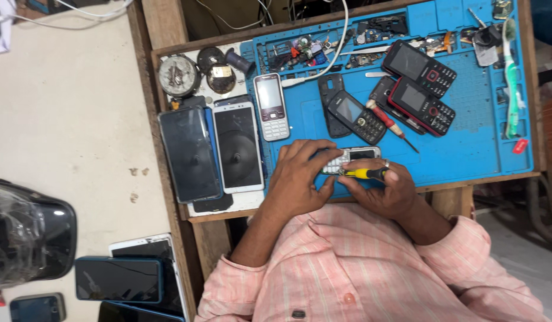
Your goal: The person uses a yellow-handled screwdriver to unscrew and remove the back cover of a silver feature phone. They then use the screwdriver to probe and adjust internal components on the phone's circuit board.
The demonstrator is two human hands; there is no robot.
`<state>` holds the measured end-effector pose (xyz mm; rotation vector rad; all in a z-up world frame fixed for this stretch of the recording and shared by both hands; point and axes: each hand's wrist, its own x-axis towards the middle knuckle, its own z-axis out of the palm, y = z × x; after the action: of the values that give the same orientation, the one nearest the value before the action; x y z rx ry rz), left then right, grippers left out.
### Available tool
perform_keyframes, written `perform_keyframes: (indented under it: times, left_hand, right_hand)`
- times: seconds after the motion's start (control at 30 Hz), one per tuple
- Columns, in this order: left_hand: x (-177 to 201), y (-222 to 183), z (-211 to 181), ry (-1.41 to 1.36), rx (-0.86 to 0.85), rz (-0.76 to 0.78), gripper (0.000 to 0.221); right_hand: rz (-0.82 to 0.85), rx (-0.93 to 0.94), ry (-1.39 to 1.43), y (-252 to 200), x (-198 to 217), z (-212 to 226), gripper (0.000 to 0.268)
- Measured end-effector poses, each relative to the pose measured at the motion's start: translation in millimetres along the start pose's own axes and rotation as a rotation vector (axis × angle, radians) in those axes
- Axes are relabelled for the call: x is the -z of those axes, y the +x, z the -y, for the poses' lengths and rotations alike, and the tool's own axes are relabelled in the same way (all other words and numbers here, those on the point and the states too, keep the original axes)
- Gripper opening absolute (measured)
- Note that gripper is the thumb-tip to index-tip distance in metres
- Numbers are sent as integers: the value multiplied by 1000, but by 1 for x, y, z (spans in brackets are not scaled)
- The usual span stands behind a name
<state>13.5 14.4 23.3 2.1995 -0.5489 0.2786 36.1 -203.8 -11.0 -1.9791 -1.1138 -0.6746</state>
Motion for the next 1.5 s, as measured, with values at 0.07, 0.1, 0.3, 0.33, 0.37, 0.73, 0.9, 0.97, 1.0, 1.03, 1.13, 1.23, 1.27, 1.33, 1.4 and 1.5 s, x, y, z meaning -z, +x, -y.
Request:
perform_keyframes:
  times: [0.07,0.1,0.3,0.33,0.37,0.73,0.9,0.97,1.0,1.03,1.13,1.23,1.27,1.33,1.4,1.5]
  left_hand:
    - [1,-3,-1,15,0,-3,46]
    - [0,-3,0,23,-1,0,45]
    - [-5,-5,4,36,-7,-10,45]
    - [-5,-8,4,40,-3,-7,45]
    - [-6,-6,5,46,-2,-15,44]
    - [13,-3,-13,-30,-46,29,50]
    - [14,-5,-15,-59,-28,40,44]
    - [15,-4,-17,-24,-41,24,44]
    - [15,-4,-17,11,-55,11,46]
    - [15,-5,-18,43,-67,0,48]
    - [14,-7,-19,122,-53,-17,45]
    - [13,-4,-18,156,-60,-52,34]
    - [12,-4,-18,138,-54,-48,36]
    - [13,-5,-17,105,-38,-42,40]
    - [10,-10,-16,99,-20,-44,39]
    - [9,-10,-11,107,-35,-38,39]
  right_hand:
    - [-18,24,13,-1,-3,4,70]
    - [-16,14,6,0,-3,4,69]
    - [52,12,97,13,5,7,63]
    - [36,79,153,15,7,8,64]
    - [7,92,150,21,8,7,63]
    - [-24,231,87,31,16,10,55]
    - [-31,249,53,22,14,6,59]
    - [-36,308,104,25,15,6,60]
    - [-59,283,76,27,15,7,61]
    - [-79,255,50,29,15,8,63]
    - [-92,97,-178,34,18,11,70]
    - [-22,309,158,40,20,13,61]
    - [-35,281,114,41,21,13,63]
    - [-59,228,32,42,21,14,67]
    - [-103,265,-45,37,20,15,71]
    - [-6,303,103,33,19,7,61]
